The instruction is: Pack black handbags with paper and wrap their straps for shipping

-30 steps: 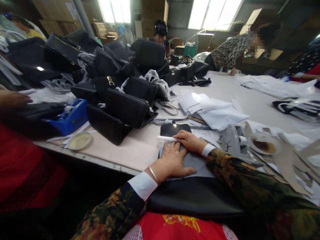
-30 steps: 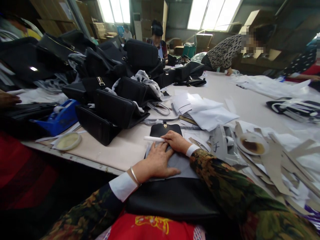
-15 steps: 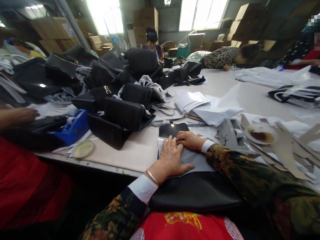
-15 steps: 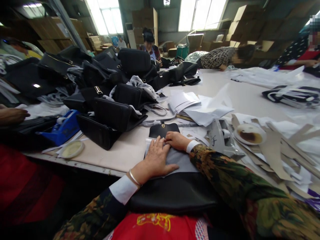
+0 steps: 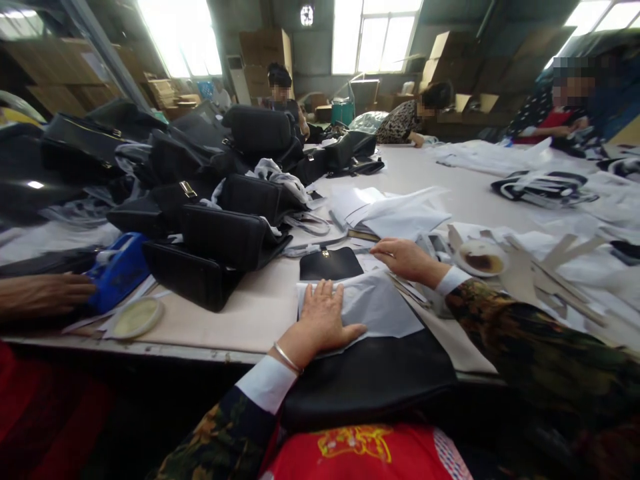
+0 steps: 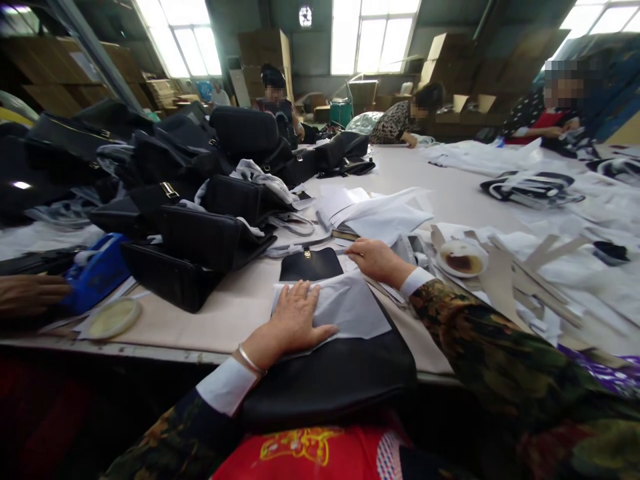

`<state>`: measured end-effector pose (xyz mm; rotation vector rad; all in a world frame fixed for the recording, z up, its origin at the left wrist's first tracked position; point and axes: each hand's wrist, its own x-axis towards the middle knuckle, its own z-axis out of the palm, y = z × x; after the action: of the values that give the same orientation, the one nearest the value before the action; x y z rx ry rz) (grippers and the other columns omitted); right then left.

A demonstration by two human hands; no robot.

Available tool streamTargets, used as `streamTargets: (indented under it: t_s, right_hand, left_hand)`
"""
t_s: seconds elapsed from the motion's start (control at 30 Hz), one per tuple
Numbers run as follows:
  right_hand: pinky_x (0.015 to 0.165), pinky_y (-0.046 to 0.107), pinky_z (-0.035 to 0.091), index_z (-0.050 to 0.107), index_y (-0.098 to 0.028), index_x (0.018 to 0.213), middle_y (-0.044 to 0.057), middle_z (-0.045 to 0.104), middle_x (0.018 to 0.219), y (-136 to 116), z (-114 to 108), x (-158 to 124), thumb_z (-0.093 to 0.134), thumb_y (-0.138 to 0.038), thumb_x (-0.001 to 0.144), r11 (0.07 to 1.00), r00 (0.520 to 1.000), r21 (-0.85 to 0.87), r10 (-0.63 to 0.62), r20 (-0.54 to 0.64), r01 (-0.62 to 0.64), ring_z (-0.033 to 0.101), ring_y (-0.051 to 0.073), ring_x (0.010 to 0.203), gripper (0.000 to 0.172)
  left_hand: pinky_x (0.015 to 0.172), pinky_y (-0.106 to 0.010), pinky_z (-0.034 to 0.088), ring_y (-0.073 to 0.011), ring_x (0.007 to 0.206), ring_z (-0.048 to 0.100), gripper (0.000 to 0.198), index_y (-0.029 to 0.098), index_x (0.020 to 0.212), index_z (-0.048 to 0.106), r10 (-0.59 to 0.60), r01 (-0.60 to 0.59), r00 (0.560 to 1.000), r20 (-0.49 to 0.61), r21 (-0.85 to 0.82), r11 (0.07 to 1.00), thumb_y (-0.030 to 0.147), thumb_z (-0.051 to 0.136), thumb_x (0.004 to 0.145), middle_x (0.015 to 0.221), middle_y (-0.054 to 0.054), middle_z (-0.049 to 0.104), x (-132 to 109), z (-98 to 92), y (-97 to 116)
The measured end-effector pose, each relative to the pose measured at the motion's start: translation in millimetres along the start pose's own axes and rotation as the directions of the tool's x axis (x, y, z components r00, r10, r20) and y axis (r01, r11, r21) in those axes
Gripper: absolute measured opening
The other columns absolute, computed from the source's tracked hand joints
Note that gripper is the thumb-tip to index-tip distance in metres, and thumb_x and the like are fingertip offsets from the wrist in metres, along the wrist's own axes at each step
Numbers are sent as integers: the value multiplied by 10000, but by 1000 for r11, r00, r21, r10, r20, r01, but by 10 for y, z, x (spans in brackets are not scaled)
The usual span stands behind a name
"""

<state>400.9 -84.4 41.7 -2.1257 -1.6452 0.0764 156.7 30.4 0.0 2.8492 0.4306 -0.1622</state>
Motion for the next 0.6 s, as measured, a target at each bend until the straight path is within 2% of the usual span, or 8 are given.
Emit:
streamTargets:
  t_s: [0.07,0.13,0.23,0.3,0.4,0.47,0.6]
  right_hand:
    - [960,343,518,759,-167,1087,111,736,1109,-139,71,-3,546,-237,943,994,990,-14,-110,84,111,688,233,1023,267]
    - [985,366,499,740,-163,1140,124,714,1173,-255,222,-32,595,-233,919,976,954,-56,-193,230,211,671,253,1072,273]
    - [993,415,479,696,-173,1228,145,656,1306,-308,444,-118,608,-264,923,961,912,-119,-192,363,250,650,290,1125,331]
    - [999,432,461,666,-188,1286,148,610,1384,-283,514,-185,557,-282,956,962,910,-131,-174,376,238,637,297,1155,359]
    - [1013,460,425,639,-218,1338,133,572,1440,-251,506,-266,487,-316,987,961,906,-148,-158,392,232,616,311,1184,394]
    - [1019,493,400,614,-218,1377,137,553,1463,-264,471,-306,511,-412,976,960,904,-164,-146,401,228,593,345,1208,457]
    - [1054,561,327,538,-177,1454,176,501,1507,-342,424,-378,594,-714,841,950,897,-190,-152,415,248,508,433,1283,817]
  left_hand:
    - [1222,-613,136,-418,1519,212,1131,115,1552,316,-4,4,1000,7,4,1000,911,386,752,1616,-263,286,8,-1,3]
    - [1223,-608,136,-417,1518,216,1141,122,1554,316,-1,1,1000,7,6,1000,922,379,743,1617,-259,287,16,3,6]
    - [1223,-611,122,-425,1525,186,1143,133,1559,311,2,-2,1000,27,4,1000,924,386,738,1630,-256,257,23,-9,-3]
    - [1221,-616,114,-436,1532,147,1137,155,1571,291,26,-25,997,69,-5,1000,914,420,734,1646,-249,215,21,-44,-41]
    - [1224,-597,113,-429,1544,91,1150,204,1592,244,125,-120,980,156,-40,992,903,492,712,1671,-225,139,0,-136,-174]
    - [1225,-590,113,-409,1552,54,1173,245,1600,213,198,-187,957,213,-73,980,898,547,684,1687,-195,84,-30,-213,-297]
    - [1215,-620,93,-389,1559,35,1220,283,1604,177,263,-241,919,293,-111,964,864,649,641,1694,-176,46,-100,-375,-494]
